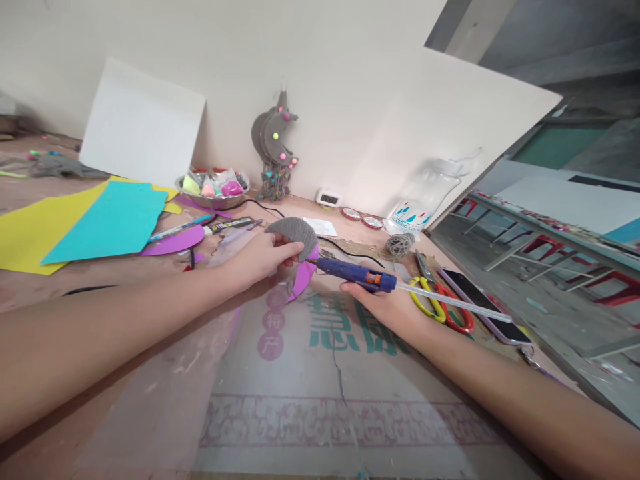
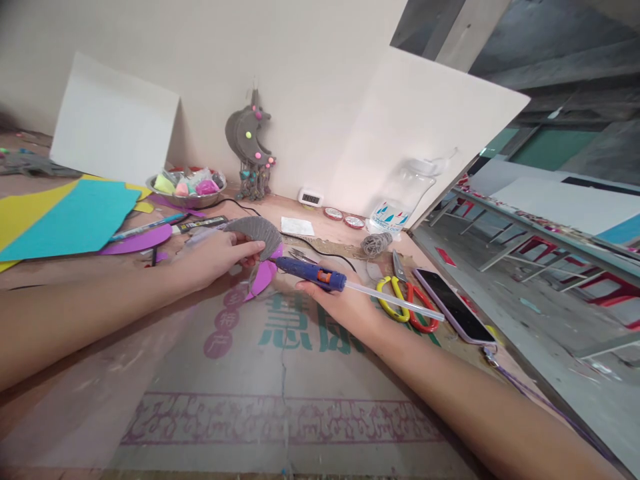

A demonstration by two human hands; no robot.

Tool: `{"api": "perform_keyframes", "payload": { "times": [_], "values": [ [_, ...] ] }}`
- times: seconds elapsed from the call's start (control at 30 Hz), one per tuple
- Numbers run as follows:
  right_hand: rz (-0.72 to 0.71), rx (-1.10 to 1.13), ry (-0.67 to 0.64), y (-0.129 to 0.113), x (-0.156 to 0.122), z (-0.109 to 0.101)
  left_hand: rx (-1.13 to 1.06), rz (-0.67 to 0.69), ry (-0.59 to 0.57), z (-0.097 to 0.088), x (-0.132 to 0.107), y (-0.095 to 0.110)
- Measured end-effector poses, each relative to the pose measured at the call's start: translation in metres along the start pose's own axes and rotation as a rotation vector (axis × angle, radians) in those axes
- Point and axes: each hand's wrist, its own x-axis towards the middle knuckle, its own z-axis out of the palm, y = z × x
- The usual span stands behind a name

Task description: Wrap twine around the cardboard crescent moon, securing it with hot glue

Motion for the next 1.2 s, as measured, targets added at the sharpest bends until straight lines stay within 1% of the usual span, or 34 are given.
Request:
{"api": "perform_keyframes", "payload": {
  "times": [0.17, 0.33, 0.67, 0.8, 0.9, 1.2],
  "values": [
    [-0.019, 0.019, -0.025, -0.0017, -0.0007, 0.0000, 0.003, 0.000, -0.025, 0.0003, -0.0017, 0.0028],
    [-0.002, 0.036, -0.054, -0.0037, -0.0016, 0.0010, -0.026, 0.010, -0.043, 0.0006, -0.0022, 0.0035],
    [0.046, 0.010, 0.046, 0.0019, -0.0007, 0.0026, 0.018, 0.029, -0.006, 0.0005, 0.0010, -0.0003],
    [0.071, -0.022, 0.073, 0.0035, 0.0005, 0.0024, -0.037, 0.026, -0.005, 0.0009, 0.0025, -0.0023],
    [0.070, 0.010, 0.076, 0.0025, 0.0007, 0.0021, -0.071, 0.010, -0.005, 0.0014, 0.0032, -0.0027],
    [0.117, 0.032, 0.140, -0.0017, 0.0000, 0.0015, -0.062, 0.028, -0.018, 0.0004, 0.0048, -0.0040]
  ]
}}
